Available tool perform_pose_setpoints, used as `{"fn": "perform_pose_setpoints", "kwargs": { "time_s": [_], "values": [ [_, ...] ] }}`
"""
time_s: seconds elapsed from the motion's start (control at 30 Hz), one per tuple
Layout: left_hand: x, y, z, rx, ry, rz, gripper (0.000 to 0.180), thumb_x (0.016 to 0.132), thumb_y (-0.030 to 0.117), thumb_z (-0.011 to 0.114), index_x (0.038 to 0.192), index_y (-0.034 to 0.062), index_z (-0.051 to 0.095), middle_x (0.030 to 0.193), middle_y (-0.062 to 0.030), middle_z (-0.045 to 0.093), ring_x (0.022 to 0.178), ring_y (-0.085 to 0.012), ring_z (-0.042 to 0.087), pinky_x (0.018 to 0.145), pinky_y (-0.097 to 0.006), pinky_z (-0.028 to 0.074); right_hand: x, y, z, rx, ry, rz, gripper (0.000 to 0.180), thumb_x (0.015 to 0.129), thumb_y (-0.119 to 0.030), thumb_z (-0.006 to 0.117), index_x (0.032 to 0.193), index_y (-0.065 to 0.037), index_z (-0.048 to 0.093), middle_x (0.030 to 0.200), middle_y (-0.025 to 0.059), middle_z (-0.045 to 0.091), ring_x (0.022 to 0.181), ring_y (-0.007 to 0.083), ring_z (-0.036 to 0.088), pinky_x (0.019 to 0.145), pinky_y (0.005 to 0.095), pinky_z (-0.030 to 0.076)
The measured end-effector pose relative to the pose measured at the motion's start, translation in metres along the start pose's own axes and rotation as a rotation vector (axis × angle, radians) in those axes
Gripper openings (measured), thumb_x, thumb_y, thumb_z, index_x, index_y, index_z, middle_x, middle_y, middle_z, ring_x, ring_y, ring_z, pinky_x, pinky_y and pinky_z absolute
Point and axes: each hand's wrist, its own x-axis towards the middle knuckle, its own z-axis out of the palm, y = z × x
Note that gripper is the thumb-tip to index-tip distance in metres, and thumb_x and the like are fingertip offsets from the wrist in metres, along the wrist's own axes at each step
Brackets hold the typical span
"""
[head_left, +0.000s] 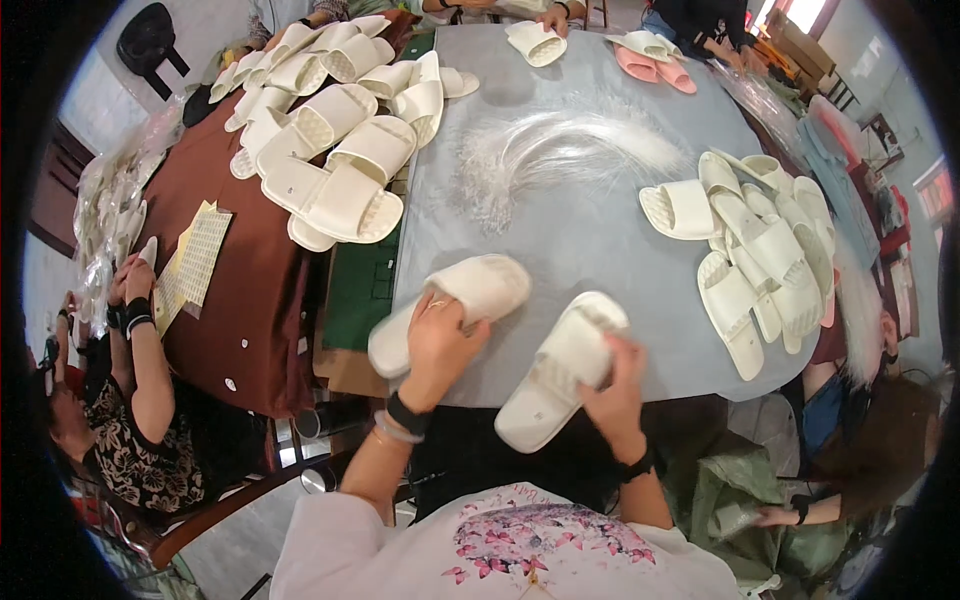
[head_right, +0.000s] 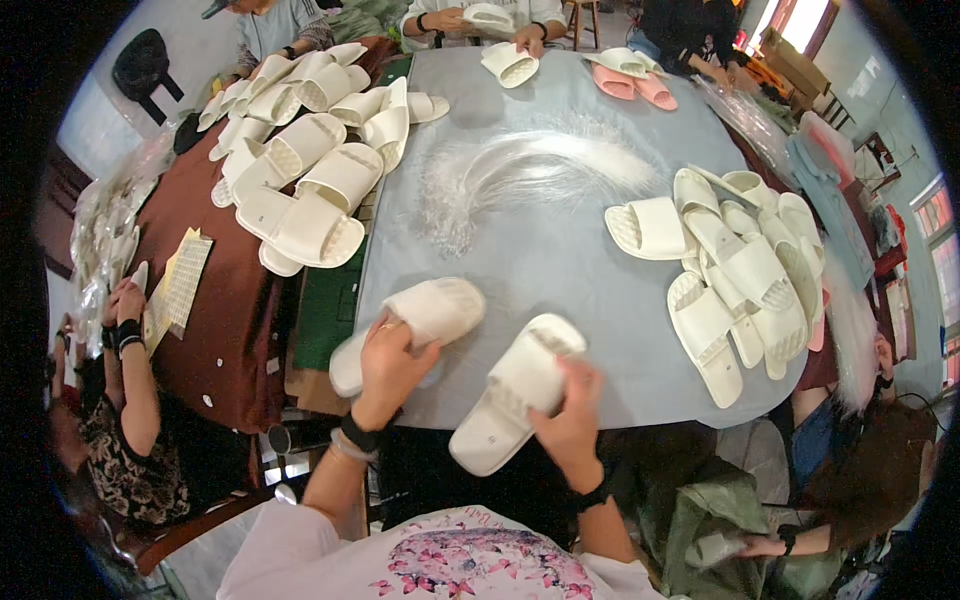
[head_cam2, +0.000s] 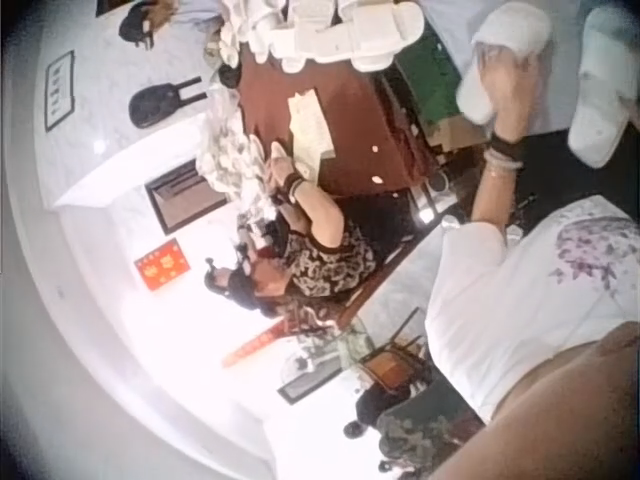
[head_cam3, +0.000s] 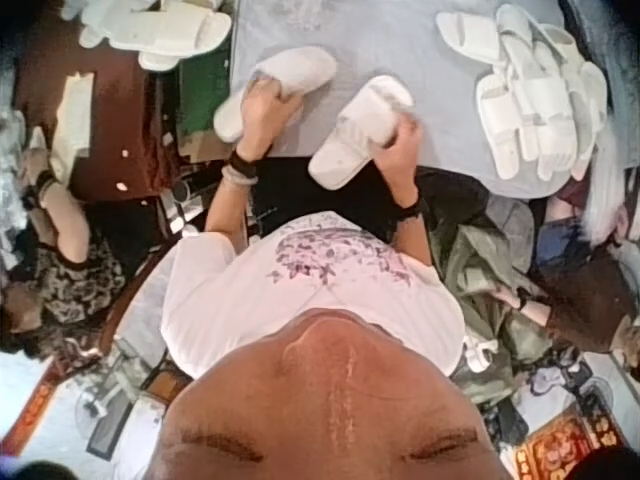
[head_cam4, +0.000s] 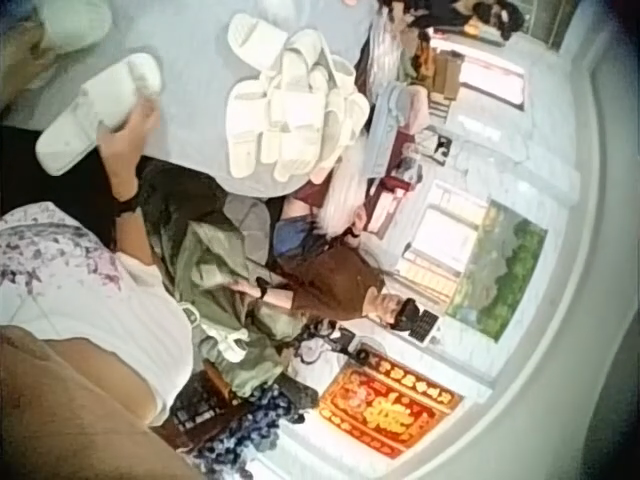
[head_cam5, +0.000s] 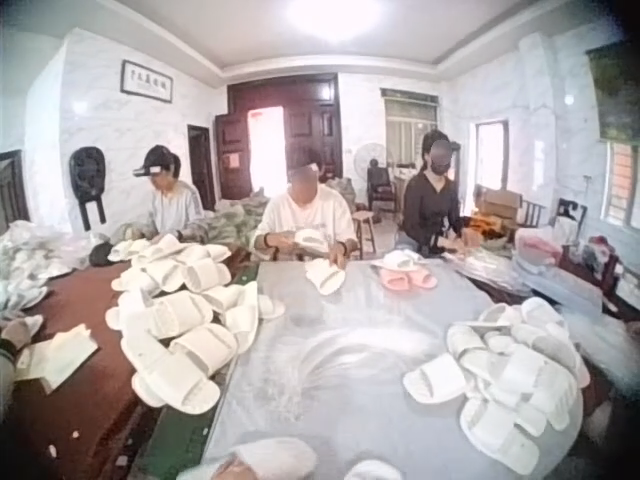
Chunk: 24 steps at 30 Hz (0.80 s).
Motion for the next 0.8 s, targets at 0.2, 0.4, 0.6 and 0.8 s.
{"fn": "perform_pose_setpoints", "kwargs": {
  "time_s": [0.2, 0.4, 0.6, 0.8],
  "values": [
    [-0.042, 0.012, 0.063, -0.375, 0.241, -0.080, 0.044, 0.073, 0.013, 0.063, 0.110, -0.0034, 0.047, 0.100, -0.0249, 0.049, 0.094, -0.0403, 0.046, 0.081, -0.044, 0.038, 0.032, 0.008, 0.005, -0.063, 0.023, -0.013, 0.063, 0.061, 0.001, 0.065, 0.120, -0.005, 0.045, 0.117, 0.0178, 0.040, 0.108, 0.0337, 0.044, 0.083, 0.0364, 0.043],
    [-0.056, 0.048, 0.074, -0.301, 0.056, 0.050, 0.065, 0.079, 0.016, 0.061, 0.124, -0.0163, 0.026, 0.119, -0.0351, 0.039, 0.111, -0.0447, 0.041, 0.094, -0.043, 0.035, 0.044, 0.002, 0.018, -0.156, -0.132, -0.200, 0.065, 0.066, 0.003, 0.058, 0.128, -0.006, 0.039, 0.134, 0.0185, 0.031, 0.114, 0.0362, 0.039, 0.091, 0.0389, 0.033],
    [-0.057, 0.039, 0.046, -0.285, 0.024, 0.087, 0.050, 0.081, 0.020, 0.060, 0.118, -0.0084, 0.043, 0.110, -0.0285, 0.051, 0.101, -0.0392, 0.052, 0.085, -0.039, 0.042, 0.040, 0.004, 0.008, -0.130, -0.252, -0.127, 0.072, 0.068, -0.009, 0.064, 0.132, -0.006, 0.034, 0.139, 0.0201, 0.024, 0.117, 0.0359, 0.036, 0.093, 0.0406, 0.030],
    [-0.013, 0.045, -0.027, -0.175, -0.146, 0.126, 0.017, 0.083, 0.021, 0.057, 0.089, 0.0075, 0.064, 0.083, -0.0122, 0.063, 0.075, -0.0298, 0.061, 0.063, -0.036, 0.048, 0.040, 0.012, -0.002, -0.031, -0.298, -0.092, 0.073, 0.071, -0.019, 0.066, 0.134, -0.006, 0.031, 0.140, 0.0220, 0.021, 0.118, 0.0381, 0.033, 0.096, 0.0423, 0.028]
  ]
}}
